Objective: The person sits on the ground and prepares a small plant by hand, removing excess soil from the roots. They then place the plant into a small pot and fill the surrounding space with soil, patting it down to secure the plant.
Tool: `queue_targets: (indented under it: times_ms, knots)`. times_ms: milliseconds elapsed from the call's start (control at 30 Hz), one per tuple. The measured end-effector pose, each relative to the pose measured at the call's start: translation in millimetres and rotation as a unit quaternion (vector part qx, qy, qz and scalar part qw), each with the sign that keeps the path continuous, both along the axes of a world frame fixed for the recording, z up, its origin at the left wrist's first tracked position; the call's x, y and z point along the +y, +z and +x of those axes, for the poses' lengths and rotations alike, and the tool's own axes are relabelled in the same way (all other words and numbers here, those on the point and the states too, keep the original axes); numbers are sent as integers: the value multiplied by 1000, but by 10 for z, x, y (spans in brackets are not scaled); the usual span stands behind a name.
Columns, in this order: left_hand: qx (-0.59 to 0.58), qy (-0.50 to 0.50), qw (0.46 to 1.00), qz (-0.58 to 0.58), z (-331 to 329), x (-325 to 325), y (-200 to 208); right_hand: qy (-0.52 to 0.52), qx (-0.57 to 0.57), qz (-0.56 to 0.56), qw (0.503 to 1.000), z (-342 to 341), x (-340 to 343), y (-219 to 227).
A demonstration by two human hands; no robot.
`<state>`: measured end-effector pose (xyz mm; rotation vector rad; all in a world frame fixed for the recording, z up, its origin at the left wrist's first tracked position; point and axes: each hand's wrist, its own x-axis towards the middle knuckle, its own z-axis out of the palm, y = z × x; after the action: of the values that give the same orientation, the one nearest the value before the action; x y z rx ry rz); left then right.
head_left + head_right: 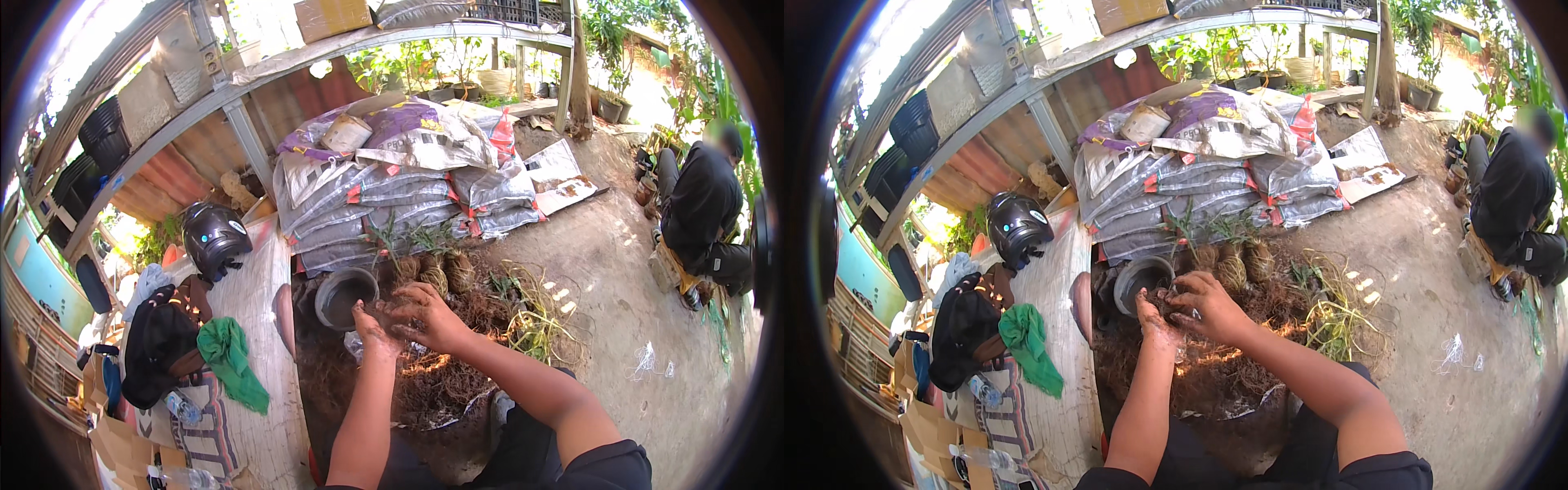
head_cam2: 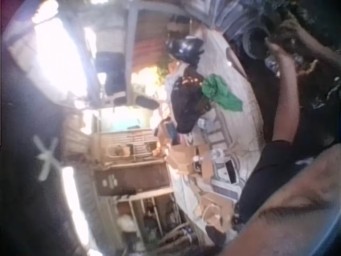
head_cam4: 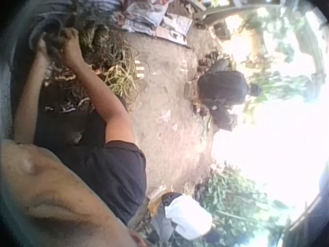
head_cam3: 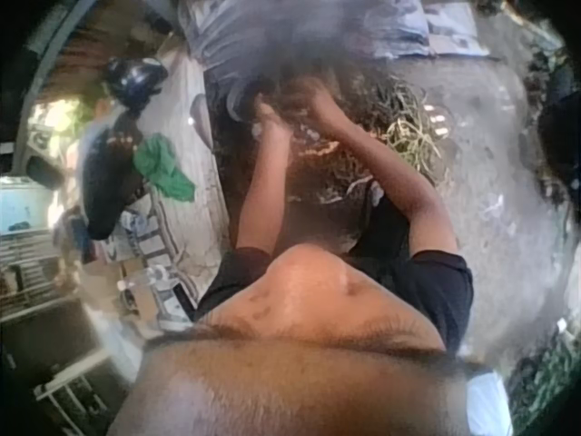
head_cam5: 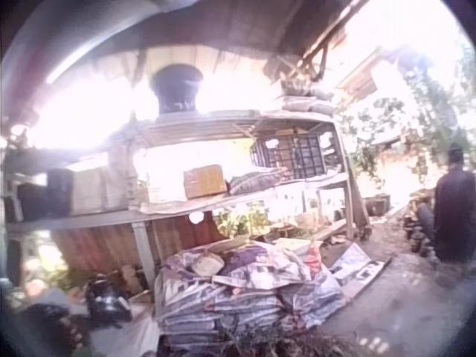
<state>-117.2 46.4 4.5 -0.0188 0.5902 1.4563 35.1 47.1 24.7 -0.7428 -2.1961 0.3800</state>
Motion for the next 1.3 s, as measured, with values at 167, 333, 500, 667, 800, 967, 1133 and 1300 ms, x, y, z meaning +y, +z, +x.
queue_targets:
  times_ms: [167, 333, 500, 667, 800, 967, 1133, 1300]
  knots:
    - [59, -11, 997, -46, -21, 41, 85, 27, 21, -16, 999, 14, 37, -64]
    - [63, -42, 997, -20, -21, 15, 68, 6, -49, 43, 998, -6, -61, 27]
    - [74, -53, 996, 26, -19, -11, 98, -65, -63, 37, 995, 20, 5, -34]
    - [80, -65, 994, 45, 73, -37, 154, -65, -5, -16, 998, 16, 88, -151]
    - [66, -17, 998, 16, 77, 42, 46, -65, 90, -77, 991, -47, 54, -138]
    - [-3, 1, 1000, 5, 7, 50, -134, -55, 54, 0, 997, -179, -124, -126]
    - [70, 32, 993, -84, 81, -10, 110, -86, 28, 32, 995, -204, -195, -123]
    - [70, 94, 993, -23, -37, 89, -229, -82, 18, 20, 996, -241, -228, -123]
